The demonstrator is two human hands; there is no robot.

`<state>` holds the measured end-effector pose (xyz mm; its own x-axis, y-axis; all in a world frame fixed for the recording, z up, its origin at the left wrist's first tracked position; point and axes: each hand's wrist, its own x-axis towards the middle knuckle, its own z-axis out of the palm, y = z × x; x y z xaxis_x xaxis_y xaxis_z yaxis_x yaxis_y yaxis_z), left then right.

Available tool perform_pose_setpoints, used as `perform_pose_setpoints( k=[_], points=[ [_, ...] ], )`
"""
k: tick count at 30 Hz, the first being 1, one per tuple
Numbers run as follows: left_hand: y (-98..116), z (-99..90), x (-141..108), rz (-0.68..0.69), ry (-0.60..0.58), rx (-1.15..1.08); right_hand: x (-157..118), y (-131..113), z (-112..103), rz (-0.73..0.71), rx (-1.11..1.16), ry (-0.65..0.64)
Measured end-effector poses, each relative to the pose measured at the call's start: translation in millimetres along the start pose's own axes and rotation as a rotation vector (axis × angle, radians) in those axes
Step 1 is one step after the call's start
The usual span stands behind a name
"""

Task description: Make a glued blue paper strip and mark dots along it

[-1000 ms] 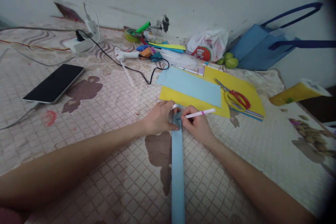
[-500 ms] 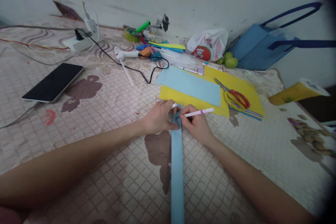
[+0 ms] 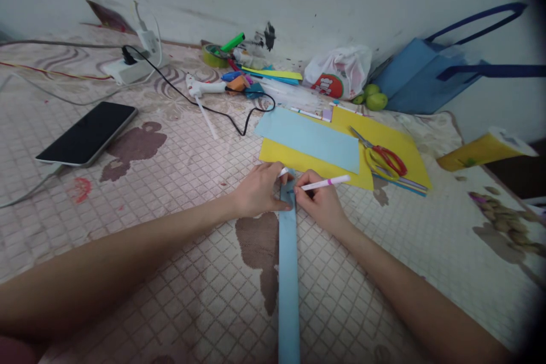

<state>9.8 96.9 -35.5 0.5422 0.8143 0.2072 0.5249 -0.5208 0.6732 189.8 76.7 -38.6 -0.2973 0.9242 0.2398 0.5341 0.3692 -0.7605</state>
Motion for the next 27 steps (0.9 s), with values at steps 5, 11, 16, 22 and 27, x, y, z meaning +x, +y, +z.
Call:
perform_pose_setpoints(
  k=[5, 11, 16, 22, 27],
  points=[
    [-0.4, -0.4, 0.2, 0.0, -0.001, -0.006, -0.2, 1.9, 0.3, -0.01, 0.005, -0.02],
    [-0.3, 0.4, 0.4, 0.005, 0.012, 0.001, -0.2, 1.4, 0.8, -0.017, 0.004, -0.027],
    [-0.7, 0.8, 0.2, 0.011, 0.012, 0.006, 0.2, 0.7, 0.7, -0.024, 0.01, -0.011],
    [0.1, -0.1, -0.2, 0.013, 0.008, -0.004, 0.0, 0.3, 0.3, -0.026, 0.001, -0.002],
    [-0.4, 0.8, -0.1, 0.01, 0.011, 0.003, -0.6, -1.0, -0.1, -0.028, -0.01, -0.002]
  ],
)
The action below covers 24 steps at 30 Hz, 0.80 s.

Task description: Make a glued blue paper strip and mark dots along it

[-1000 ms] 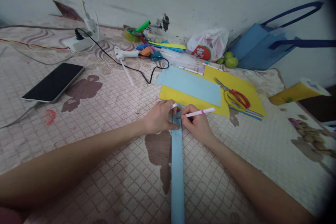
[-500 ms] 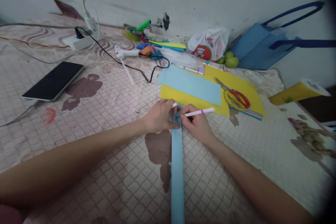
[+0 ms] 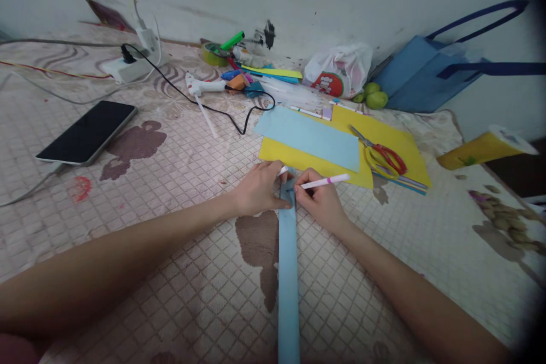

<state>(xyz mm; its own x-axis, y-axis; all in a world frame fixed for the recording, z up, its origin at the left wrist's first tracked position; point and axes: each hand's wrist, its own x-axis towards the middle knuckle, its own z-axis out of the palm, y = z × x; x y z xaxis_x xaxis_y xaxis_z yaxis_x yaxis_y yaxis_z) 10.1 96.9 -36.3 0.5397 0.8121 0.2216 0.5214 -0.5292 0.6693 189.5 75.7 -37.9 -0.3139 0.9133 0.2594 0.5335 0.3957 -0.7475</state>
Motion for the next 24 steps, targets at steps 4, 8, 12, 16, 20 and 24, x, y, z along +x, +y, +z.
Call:
perform_pose_setpoints(
  k=[4, 8, 12, 16, 20, 24],
  points=[
    [0.2, 0.0, 0.0, 0.001, 0.008, 0.002, -0.8, 0.7, -0.8, 0.012, 0.011, -0.017],
    [1.3, -0.8, -0.2, -0.01, -0.005, 0.001, -0.8, 1.1, -0.8, 0.016, 0.016, -0.033],
    [2.0, -1.4, 0.1, -0.02, -0.014, 0.008, -0.2, 1.3, 0.2, 0.0, 0.01, -0.026],
    [1.7, -1.1, 0.8, -0.01, -0.014, -0.001, 0.1, 0.7, 0.6, -0.004, 0.014, -0.016],
    [1.4, -1.0, 0.6, -0.017, -0.013, -0.001, 1.0, 0.0, 0.0, 0.001, 0.019, -0.012],
    [1.3, -1.8, -0.6, -0.007, -0.009, -0.039, 0.7, 3.9, -1.1, 0.055, 0.108, 0.058]
  ],
)
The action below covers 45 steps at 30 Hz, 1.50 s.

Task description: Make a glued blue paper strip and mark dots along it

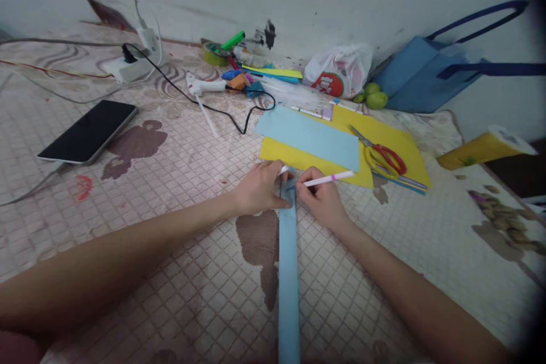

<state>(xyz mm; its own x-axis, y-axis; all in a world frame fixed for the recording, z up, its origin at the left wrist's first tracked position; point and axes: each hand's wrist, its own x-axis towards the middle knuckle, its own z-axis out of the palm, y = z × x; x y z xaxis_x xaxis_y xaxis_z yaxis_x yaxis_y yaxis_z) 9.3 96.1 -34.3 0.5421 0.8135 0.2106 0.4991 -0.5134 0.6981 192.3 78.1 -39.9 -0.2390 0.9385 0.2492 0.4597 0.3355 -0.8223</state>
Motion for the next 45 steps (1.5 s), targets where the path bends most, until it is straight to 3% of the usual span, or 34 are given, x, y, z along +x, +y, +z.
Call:
perform_pose_setpoints(
  k=[4, 7, 14, 18, 25, 33, 45],
  points=[
    [0, -0.8, -1, 0.002, -0.004, -0.047, -4, 4, -2, 0.191, 0.284, 0.164],
    [-1, -1.3, -2, -0.005, -0.004, -0.07, -10, 2, -4, 0.294, 0.422, 0.162],
    [-1, -5.8, -9, 0.017, 0.099, -0.272, -17, -3, -7, 0.35, 0.526, 0.182],
    [7, -10.5, -21, -0.036, 0.171, -0.274, -25, -7, -7, 0.336, 0.484, 0.186],
    [27, -3.4, -46, -0.086, 0.092, -0.199, -43, -19, -4, 0.21, 0.249, 0.053],
    [26, 10.5, -44, -0.045, 0.03, -0.07, -47, -24, 5, 0.11, 0.082, -0.049],
    [23, 12.6, -44, -0.03, 0.028, -0.014, -47, -24, 6, 0.017, -0.056, -0.103]
  ],
)
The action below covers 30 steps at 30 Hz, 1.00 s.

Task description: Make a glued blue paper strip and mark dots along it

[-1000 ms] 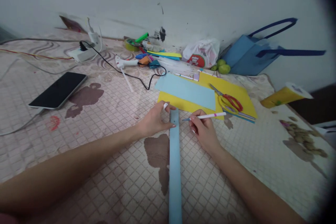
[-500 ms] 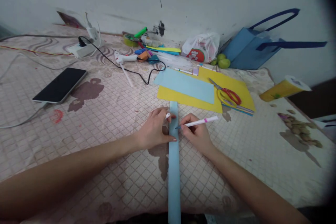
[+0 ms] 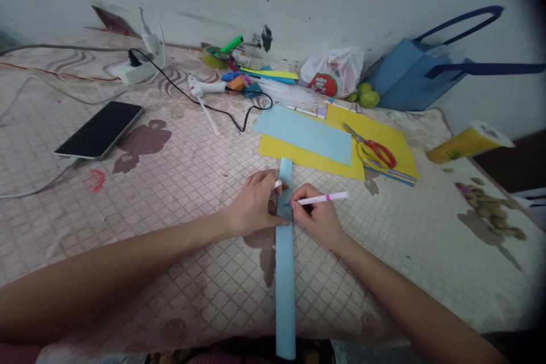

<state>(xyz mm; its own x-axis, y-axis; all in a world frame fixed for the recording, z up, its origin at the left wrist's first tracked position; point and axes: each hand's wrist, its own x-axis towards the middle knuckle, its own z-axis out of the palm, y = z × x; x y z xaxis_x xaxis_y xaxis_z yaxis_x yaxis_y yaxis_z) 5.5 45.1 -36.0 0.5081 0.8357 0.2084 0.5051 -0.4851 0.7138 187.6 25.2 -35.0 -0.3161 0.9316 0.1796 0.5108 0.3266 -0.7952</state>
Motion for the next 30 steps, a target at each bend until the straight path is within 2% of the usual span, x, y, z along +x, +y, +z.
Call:
perform_pose_setpoints(
  k=[30],
  points=[
    [-3.7, 2.8, 0.2, 0.02, 0.013, 0.017, 0.6, 2.3, -0.3, -0.044, -0.045, -0.055]
  ],
)
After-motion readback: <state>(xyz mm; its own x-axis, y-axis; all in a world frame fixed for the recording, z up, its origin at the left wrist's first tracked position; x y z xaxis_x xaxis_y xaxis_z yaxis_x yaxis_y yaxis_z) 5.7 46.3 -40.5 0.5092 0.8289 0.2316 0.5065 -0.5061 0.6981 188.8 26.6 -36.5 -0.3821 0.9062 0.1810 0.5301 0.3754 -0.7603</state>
